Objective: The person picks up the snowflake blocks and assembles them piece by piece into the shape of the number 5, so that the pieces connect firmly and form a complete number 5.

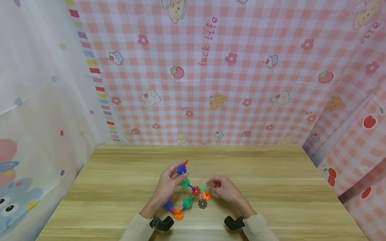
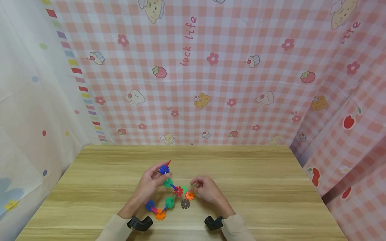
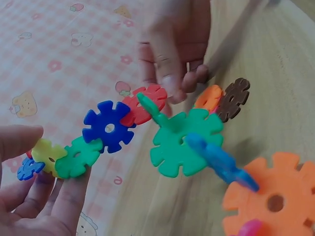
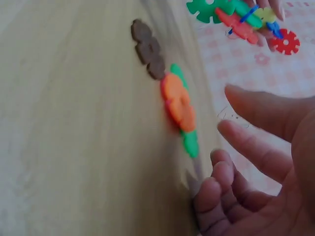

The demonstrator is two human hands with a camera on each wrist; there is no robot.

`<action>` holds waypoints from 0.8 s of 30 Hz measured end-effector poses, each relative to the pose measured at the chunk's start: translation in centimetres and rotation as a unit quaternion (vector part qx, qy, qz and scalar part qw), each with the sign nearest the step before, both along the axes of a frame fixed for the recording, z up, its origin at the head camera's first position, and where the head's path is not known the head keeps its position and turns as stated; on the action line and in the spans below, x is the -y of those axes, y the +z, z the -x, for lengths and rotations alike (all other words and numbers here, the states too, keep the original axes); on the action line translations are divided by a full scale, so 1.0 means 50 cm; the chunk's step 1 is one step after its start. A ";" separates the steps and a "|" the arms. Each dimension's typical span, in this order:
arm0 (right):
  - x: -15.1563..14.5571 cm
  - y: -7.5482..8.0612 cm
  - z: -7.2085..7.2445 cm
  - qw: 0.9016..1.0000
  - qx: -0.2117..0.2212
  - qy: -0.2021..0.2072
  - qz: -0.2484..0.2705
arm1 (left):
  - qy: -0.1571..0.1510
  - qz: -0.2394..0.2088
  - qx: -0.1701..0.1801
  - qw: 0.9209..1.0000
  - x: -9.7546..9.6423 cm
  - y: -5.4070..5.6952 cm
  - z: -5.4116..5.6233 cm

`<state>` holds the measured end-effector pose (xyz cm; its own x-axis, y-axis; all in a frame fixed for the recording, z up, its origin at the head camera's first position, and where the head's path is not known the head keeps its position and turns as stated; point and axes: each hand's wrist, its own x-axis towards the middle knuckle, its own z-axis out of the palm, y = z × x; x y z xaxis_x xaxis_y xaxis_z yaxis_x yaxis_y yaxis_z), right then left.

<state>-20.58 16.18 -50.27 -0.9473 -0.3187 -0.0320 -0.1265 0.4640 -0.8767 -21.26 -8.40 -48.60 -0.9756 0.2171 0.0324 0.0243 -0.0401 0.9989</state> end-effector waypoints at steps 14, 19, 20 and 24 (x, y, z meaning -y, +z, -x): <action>-0.015 -0.016 0.000 0.997 0.015 0.075 -0.015 | 0.007 0.002 0.013 1.000 0.005 0.003 0.010; -0.013 -0.020 0.000 0.997 -0.009 0.075 -0.029 | 0.031 0.014 0.023 0.999 0.002 0.005 0.014; -0.012 -0.022 0.000 0.997 -0.014 0.073 -0.033 | 0.032 0.016 0.023 0.999 0.002 0.005 0.015; -0.007 -0.023 -0.001 0.996 -0.030 0.065 -0.043 | 0.031 0.015 0.025 0.999 0.002 0.004 0.017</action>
<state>-20.52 16.53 -51.43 -0.8988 -0.4382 -0.0083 -0.2424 0.5129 -0.8235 -22.12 -8.49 -48.42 -0.9875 0.1561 -0.0214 -0.0234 -0.0107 0.9997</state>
